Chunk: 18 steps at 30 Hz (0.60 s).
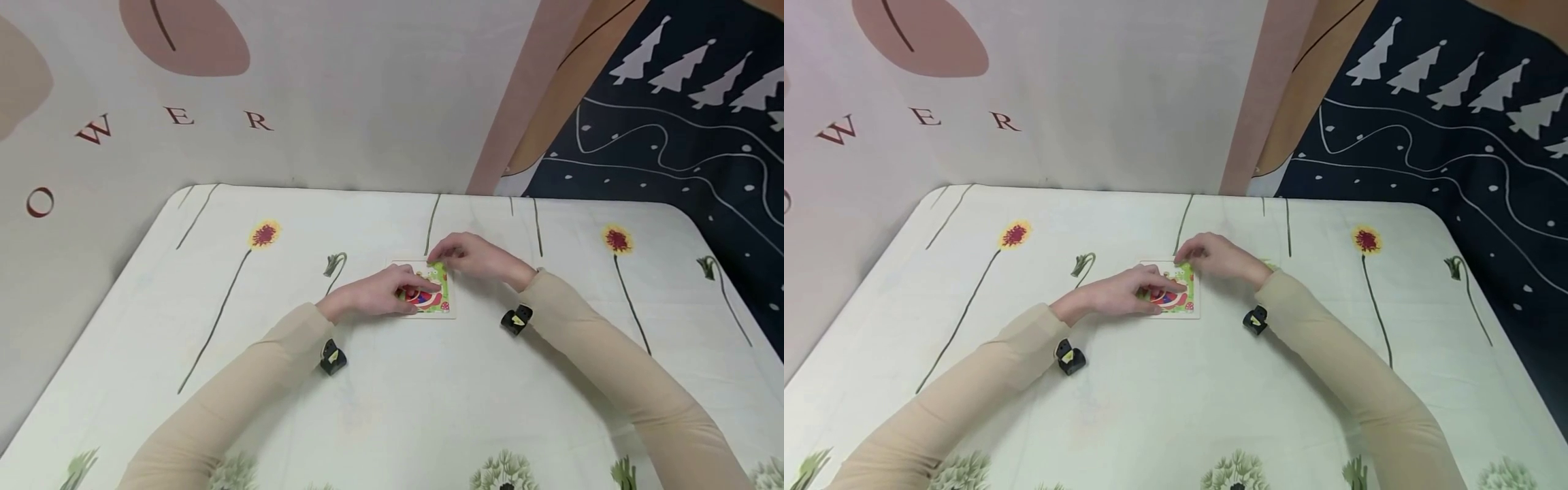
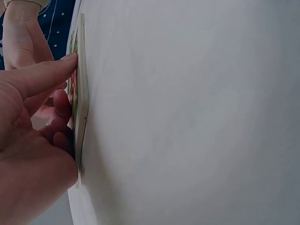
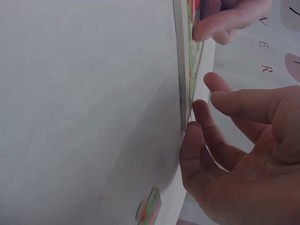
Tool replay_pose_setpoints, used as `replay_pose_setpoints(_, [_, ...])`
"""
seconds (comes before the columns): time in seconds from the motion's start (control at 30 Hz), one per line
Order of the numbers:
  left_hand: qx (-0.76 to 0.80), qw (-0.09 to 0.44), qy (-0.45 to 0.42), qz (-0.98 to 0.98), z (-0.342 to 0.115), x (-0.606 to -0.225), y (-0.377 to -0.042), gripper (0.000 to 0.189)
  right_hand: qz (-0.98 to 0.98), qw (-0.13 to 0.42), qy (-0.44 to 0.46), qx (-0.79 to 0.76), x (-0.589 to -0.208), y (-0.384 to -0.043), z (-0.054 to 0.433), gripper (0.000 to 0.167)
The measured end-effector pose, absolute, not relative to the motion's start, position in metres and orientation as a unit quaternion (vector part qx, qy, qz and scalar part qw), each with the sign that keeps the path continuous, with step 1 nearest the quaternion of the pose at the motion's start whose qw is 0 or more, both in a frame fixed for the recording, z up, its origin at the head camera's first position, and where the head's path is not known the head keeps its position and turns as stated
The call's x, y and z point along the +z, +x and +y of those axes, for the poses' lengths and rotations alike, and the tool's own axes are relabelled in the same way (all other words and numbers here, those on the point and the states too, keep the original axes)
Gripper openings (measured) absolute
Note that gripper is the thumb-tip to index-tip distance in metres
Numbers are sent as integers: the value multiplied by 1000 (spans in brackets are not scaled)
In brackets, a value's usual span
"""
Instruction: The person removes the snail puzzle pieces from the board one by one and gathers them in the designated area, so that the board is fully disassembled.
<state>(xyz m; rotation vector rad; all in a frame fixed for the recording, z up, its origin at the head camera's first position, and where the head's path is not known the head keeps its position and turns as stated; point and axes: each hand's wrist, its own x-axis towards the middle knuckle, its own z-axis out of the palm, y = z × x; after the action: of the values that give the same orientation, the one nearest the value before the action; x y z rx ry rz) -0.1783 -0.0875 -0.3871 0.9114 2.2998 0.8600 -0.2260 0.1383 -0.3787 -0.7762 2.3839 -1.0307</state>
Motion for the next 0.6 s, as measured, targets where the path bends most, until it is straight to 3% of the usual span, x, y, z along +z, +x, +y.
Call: replay_pose_setpoints(0.6, [324, 257, 349, 841, -88, -390, -182, 50, 858, 232, -286, -359, -379, -224, 136, 25])
